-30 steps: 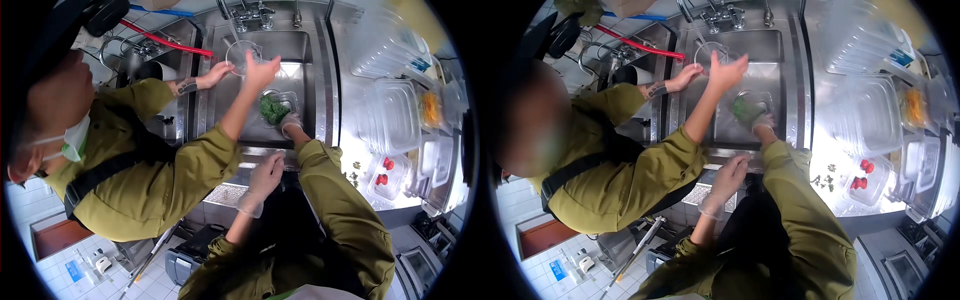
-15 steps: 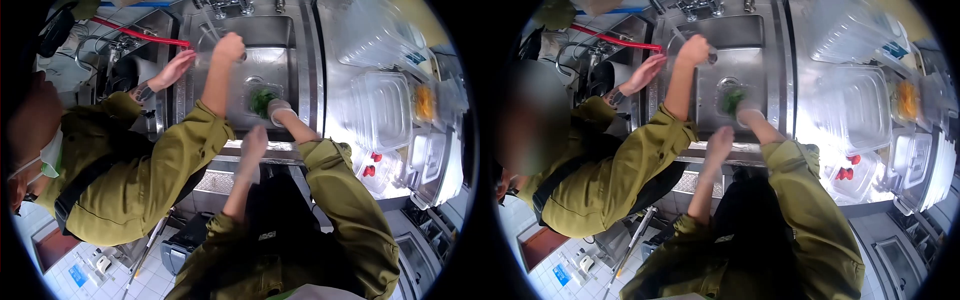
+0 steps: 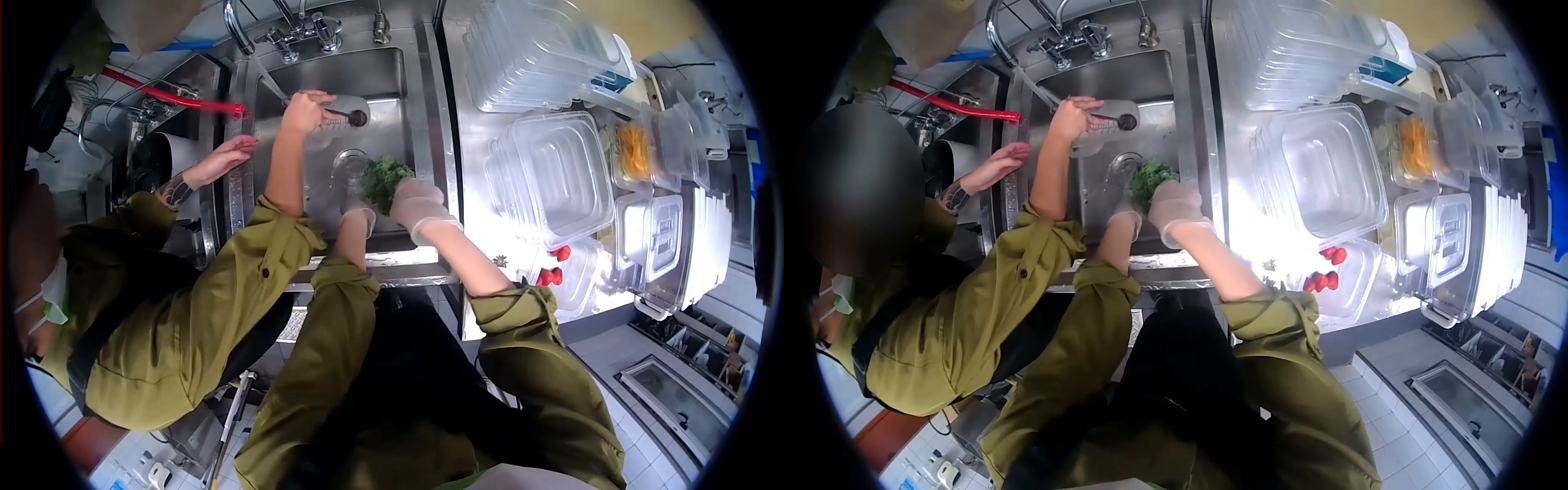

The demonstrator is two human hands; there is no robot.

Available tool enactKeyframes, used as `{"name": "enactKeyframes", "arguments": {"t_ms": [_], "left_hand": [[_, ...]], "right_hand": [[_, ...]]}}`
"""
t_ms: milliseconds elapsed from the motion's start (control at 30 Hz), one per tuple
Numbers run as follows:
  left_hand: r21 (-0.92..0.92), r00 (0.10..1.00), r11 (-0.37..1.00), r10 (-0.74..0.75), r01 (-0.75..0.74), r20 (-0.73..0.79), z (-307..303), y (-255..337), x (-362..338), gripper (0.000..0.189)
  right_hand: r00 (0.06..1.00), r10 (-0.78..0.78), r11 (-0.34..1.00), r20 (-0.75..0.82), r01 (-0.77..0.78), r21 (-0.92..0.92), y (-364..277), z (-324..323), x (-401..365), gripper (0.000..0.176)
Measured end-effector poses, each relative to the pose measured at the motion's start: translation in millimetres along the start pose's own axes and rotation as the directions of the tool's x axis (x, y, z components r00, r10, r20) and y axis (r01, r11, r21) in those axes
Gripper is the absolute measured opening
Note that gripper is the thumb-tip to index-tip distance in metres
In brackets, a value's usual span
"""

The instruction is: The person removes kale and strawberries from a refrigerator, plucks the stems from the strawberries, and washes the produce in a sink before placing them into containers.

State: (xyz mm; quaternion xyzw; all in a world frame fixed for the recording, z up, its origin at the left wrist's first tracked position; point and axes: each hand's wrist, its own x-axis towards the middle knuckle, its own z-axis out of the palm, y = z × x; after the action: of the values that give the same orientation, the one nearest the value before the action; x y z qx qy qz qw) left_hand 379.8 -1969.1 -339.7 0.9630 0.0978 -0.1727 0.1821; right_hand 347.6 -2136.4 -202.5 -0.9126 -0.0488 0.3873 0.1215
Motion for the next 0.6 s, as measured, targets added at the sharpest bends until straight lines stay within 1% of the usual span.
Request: {"name": "enactKeyframes", "arguments": {"t_ms": [33, 100, 133, 233, 300, 333, 433, 467, 533, 567, 600], "left_hand": [[-0.172, 0.98, 0.965, -0.196, 0.197, 0.022, 24.9, 10.4, -29.7, 0.02], [-0.276, 0.934, 0.897, -0.356, 0.346, 0.013, 43.2, 16.4, -51.7, 0.02], [-0.301, 0.914, 0.872, -0.405, 0.387, 0.003, 44.8, 19.4, -54.2, 0.02], [-0.284, 0.908, 0.87, -0.42, 0.402, -0.003, 45.0, 24.7, -54.7, 0.019], [-0.258, 0.921, 0.892, -0.39, 0.372, -0.021, 54.1, 21.9, -59.8, 0.019], [-0.153, 0.941, 0.948, -0.3, 0.277, -0.155, 89.3, 6.5, -53.4, 0.018], [-0.371, 0.949, 0.924, -0.192, 0.09, -0.248, 71.8, 20.5, -87.0, 0.017], [-0.335, 0.987, 0.935, -0.145, 0.114, -0.069, 58.7, 23.4, -92.3, 0.023], [-0.492, 0.999, 0.87, -0.042, 0.027, -0.019, 35.4, 37.8, -111.4, 0.038], [-0.564, 0.995, 0.826, -0.067, 0.012, -0.077, 40.3, 45.4, -115.9, 0.039], [-0.63, 0.987, 0.776, -0.091, -0.014, -0.134, 45.3, 53.0, -120.4, 0.04]], "right_hand": [[1.0, -0.002, 1.0, -0.011, 0.002, 0.014, 4.3, 1.5, -0.8, 0.026], [0.999, -0.01, 0.999, -0.036, 0.011, 0.036, 10.9, 3.3, -5.4, 0.027], [0.999, -0.008, 0.999, -0.035, 0.009, 0.034, 9.5, 1.3, -12.9, 0.028], [0.998, 0.001, 1.0, -0.07, 0.001, 0.026, 7.2, 0.2, -27.9, 0.028], [0.996, -0.01, 1.0, -0.084, 0.012, 0.021, 6.2, -2.7, -36.3, 0.027], [0.996, -0.017, 1.0, -0.088, 0.019, 0.02, 5.7, -3.4, -40.8, 0.026], [0.99, -0.064, 0.998, -0.126, 0.067, 0.02, 6.0, -10.1, -54.8, 0.025], [0.993, -0.04, 0.999, -0.112, 0.044, 0.028, 2.1, -18.5, -64.8, 0.025], [0.992, -0.057, 0.998, -0.111, 0.06, 0.024, 2.5, -23.8, -71.9, 0.025], [0.992, -0.062, 0.998, -0.109, 0.065, 0.021, 2.9, -27.2, -76.8, 0.026], [0.993, -0.044, 0.997, -0.109, 0.051, 0.061, 2.7, -33.7, -85.0, 0.026]]}}
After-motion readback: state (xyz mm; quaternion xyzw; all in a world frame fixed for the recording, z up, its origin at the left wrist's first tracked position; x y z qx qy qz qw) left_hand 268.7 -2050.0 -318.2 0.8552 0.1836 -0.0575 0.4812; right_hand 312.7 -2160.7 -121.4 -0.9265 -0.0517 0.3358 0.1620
